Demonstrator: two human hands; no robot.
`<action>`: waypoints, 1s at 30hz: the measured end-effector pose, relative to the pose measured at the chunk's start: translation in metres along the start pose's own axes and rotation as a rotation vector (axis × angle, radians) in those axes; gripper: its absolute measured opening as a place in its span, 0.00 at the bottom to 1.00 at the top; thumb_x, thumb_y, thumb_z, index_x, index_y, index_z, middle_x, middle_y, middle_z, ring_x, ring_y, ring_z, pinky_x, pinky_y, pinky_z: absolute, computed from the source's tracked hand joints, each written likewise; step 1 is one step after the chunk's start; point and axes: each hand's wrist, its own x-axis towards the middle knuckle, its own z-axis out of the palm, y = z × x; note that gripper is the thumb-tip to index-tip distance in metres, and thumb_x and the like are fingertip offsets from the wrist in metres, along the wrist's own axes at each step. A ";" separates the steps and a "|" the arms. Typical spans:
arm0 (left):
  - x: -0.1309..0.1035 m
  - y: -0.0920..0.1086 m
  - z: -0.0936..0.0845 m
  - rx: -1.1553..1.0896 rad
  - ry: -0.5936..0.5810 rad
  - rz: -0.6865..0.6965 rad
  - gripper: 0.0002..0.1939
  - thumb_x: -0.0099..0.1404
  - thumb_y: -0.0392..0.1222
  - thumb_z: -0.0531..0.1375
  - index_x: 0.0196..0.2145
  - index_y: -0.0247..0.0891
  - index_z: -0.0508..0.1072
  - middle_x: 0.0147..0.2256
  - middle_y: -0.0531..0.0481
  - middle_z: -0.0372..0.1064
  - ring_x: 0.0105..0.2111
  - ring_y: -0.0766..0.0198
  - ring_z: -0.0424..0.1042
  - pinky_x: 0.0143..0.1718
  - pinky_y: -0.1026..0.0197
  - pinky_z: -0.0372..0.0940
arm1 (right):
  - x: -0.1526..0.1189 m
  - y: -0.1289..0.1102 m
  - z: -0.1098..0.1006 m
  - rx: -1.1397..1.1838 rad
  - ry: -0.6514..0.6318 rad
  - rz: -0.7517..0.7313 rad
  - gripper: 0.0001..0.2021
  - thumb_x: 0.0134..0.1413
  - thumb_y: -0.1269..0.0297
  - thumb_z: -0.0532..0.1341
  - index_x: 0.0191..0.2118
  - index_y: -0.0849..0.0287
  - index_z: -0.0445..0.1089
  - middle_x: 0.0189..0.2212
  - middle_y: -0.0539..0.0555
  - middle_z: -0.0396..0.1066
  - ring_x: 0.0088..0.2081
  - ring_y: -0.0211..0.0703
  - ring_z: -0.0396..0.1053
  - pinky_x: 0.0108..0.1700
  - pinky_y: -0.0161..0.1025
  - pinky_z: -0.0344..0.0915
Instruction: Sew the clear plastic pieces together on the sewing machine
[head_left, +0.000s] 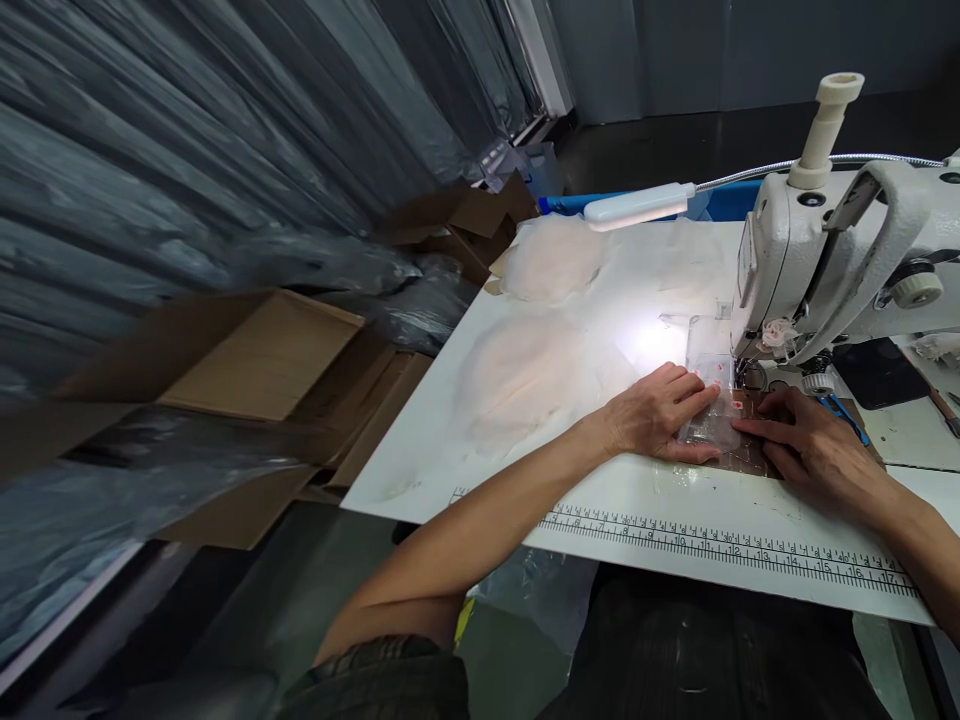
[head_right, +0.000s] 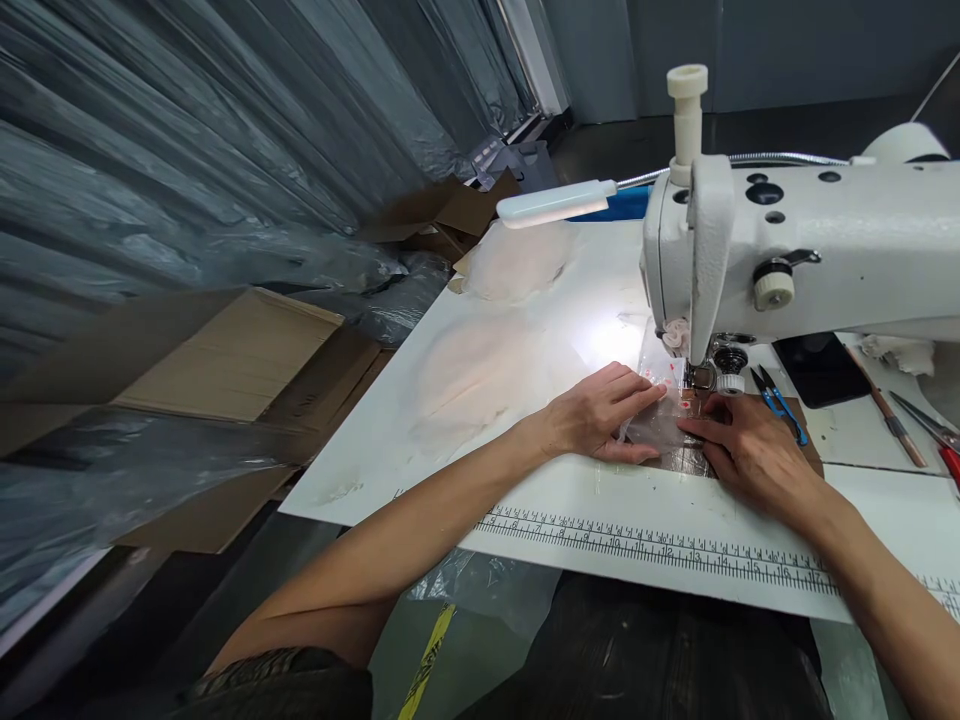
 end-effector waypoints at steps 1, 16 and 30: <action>0.000 0.000 0.000 0.002 0.006 0.007 0.31 0.71 0.63 0.49 0.51 0.29 0.64 0.32 0.45 0.70 0.32 0.60 0.67 0.33 0.58 0.66 | 0.000 0.000 0.000 0.001 -0.002 0.000 0.16 0.63 0.67 0.54 0.49 0.49 0.77 0.42 0.59 0.69 0.41 0.47 0.72 0.43 0.47 0.74; 0.002 0.004 -0.003 0.027 -0.158 -0.056 0.31 0.71 0.65 0.48 0.47 0.31 0.70 0.34 0.44 0.68 0.33 0.60 0.67 0.35 0.56 0.65 | 0.004 -0.002 -0.006 -0.013 0.002 -0.067 0.17 0.63 0.69 0.53 0.48 0.49 0.78 0.41 0.59 0.70 0.40 0.46 0.72 0.41 0.45 0.74; 0.017 0.007 -0.012 -0.084 -0.258 -0.242 0.31 0.75 0.61 0.42 0.41 0.39 0.77 0.48 0.47 0.76 0.37 0.60 0.68 0.40 0.56 0.60 | 0.002 -0.002 -0.002 -0.015 0.038 -0.064 0.17 0.66 0.66 0.52 0.48 0.50 0.78 0.41 0.60 0.69 0.40 0.46 0.71 0.42 0.45 0.73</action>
